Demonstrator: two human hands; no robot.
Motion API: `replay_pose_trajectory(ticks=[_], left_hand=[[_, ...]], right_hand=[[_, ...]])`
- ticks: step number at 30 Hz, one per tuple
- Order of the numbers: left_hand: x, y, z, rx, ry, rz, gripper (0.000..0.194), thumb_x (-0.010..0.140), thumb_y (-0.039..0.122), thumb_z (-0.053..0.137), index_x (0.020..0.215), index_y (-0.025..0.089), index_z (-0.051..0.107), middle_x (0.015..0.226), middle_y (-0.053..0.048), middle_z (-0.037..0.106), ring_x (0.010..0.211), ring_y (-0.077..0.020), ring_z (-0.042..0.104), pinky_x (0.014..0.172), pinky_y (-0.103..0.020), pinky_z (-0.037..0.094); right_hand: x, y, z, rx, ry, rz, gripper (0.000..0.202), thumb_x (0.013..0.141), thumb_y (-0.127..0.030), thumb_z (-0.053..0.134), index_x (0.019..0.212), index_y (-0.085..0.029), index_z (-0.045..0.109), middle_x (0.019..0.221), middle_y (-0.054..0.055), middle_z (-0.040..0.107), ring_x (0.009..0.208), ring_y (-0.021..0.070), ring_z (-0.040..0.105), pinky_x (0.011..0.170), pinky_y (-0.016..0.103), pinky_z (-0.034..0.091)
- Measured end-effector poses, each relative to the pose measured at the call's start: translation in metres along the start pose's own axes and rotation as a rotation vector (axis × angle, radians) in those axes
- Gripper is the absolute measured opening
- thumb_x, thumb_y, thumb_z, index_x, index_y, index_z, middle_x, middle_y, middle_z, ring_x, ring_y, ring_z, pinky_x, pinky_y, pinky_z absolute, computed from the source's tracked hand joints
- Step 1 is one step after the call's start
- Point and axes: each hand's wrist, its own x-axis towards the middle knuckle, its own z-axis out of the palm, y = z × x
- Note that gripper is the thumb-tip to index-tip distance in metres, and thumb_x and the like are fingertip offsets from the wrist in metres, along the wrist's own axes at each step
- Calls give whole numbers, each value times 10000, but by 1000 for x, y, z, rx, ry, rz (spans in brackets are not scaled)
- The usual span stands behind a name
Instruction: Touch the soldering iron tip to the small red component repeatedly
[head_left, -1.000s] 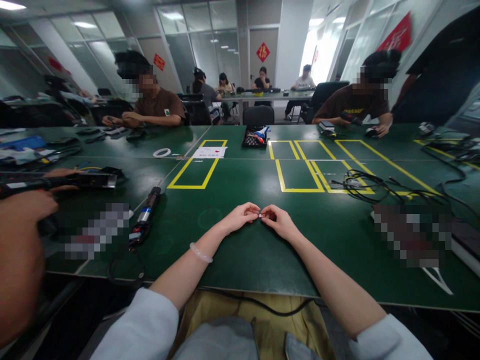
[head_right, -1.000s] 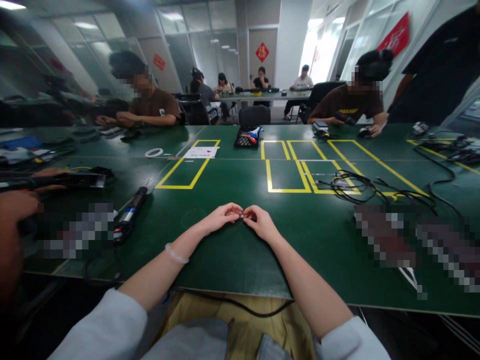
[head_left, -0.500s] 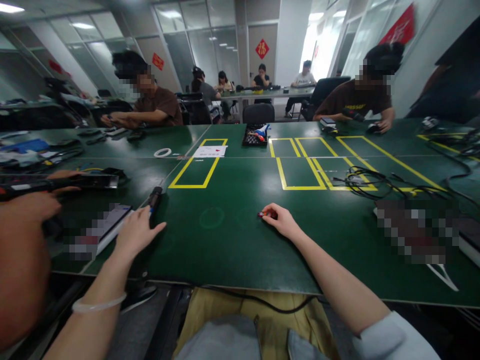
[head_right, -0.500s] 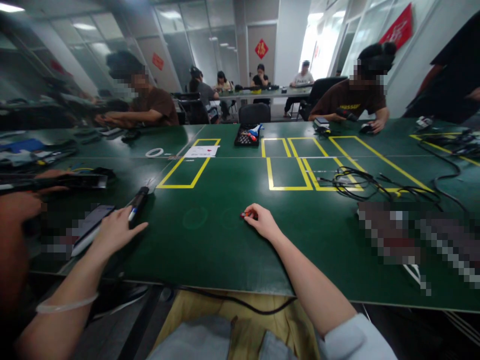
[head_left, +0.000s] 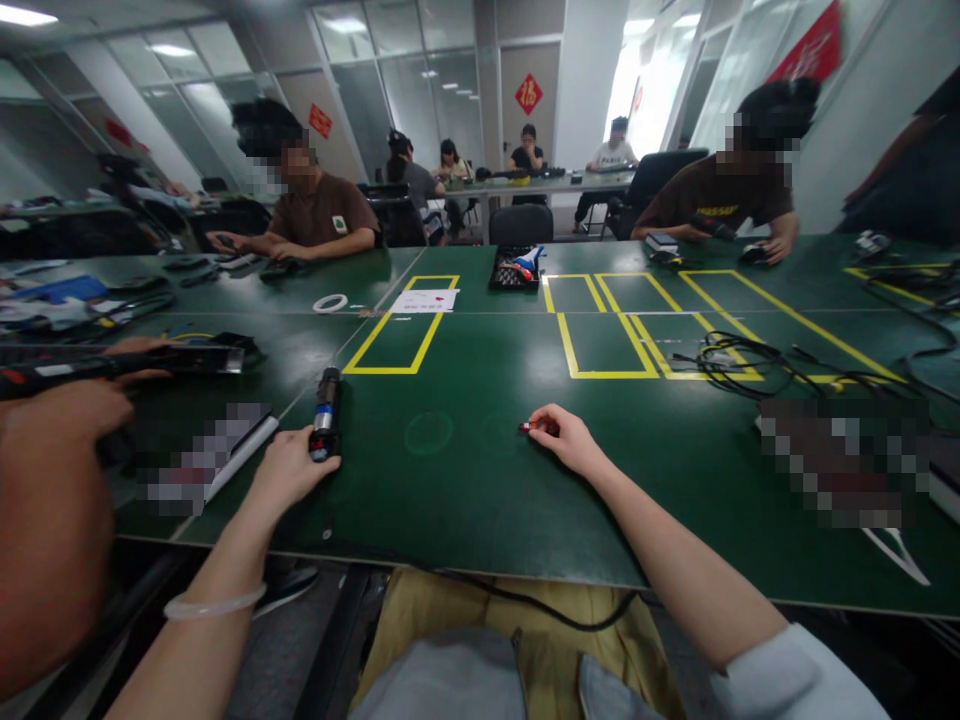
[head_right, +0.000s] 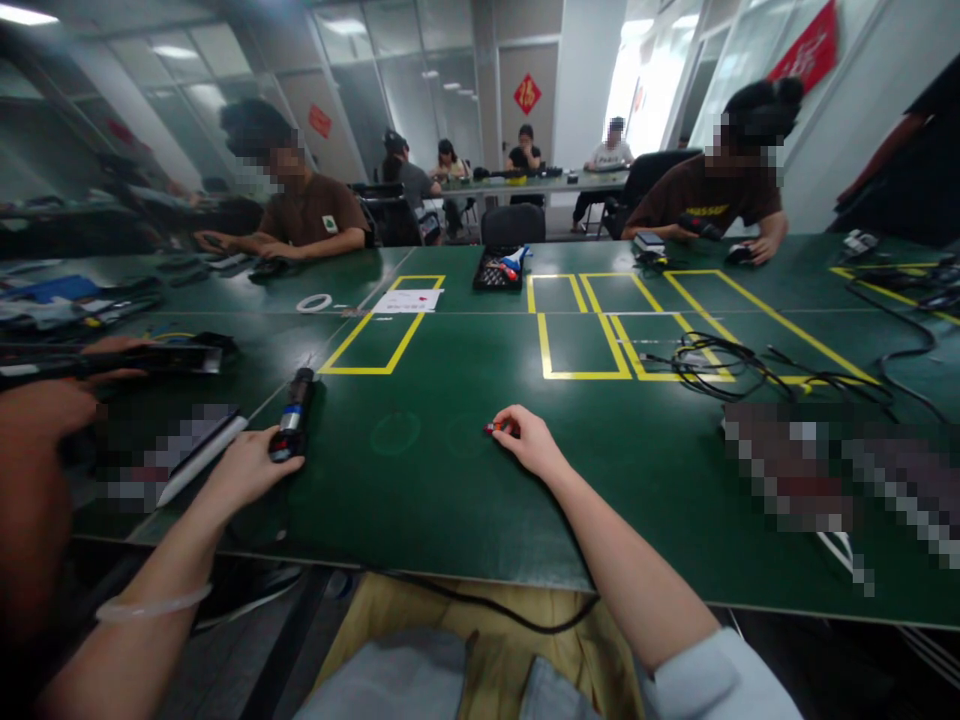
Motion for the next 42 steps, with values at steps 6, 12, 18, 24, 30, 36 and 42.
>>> replay_pose_trajectory(ticks=[6,12,18,24,30,36,42], left_hand=[[-1,77,9,26,-12,131,640,702,490,540,1216,110,508,1167,-147,549,1092,-297,526,945,-380,426],[-4,177,21,-21,-44,295,612,729,442,567,1261,158,465,1194,-123,502,1079,-266,516,896,-347,447],[-11,254,38,-43,-25,434,594,747,399,572,1281,187,422,1184,-110,494,1063,-256,494,827,-320,452],[-20,287,47,-92,-39,518,612,749,401,577,1294,199,386,1189,-111,483,1075,-257,480,798,-317,451],[-25,290,48,-89,-26,529,597,765,397,560,1293,186,382,1179,-111,488,1042,-249,491,787,-318,448],[-26,291,52,-46,44,536,623,796,411,552,1335,167,358,1163,-121,493,1030,-246,491,811,-327,427],[-27,296,56,15,140,496,663,833,467,502,1362,95,356,1145,-151,512,1028,-272,492,825,-370,403]], right_hand=[[0,-2,0,36,2,-10,172,793,-255,604,949,-183,595,776,0,603,657,126,512,635,251,402],[-1,-6,-4,36,-7,-81,85,806,-241,585,867,-182,583,766,-7,569,640,114,479,626,238,396],[0,-1,-7,4,52,-116,32,822,-217,564,834,-188,567,776,-7,538,658,120,480,636,239,394],[1,5,-8,-46,93,-142,14,818,-185,554,828,-190,561,790,-4,523,672,128,479,656,248,393],[3,5,-5,-111,53,-128,42,813,-169,561,838,-190,586,810,3,521,680,130,495,662,254,397],[3,-1,-3,-70,65,-97,77,824,-207,581,856,-184,647,837,20,544,678,127,525,673,261,431],[-1,-7,-6,-55,79,-88,167,855,-272,565,913,-191,699,828,37,623,698,147,562,660,270,434]])
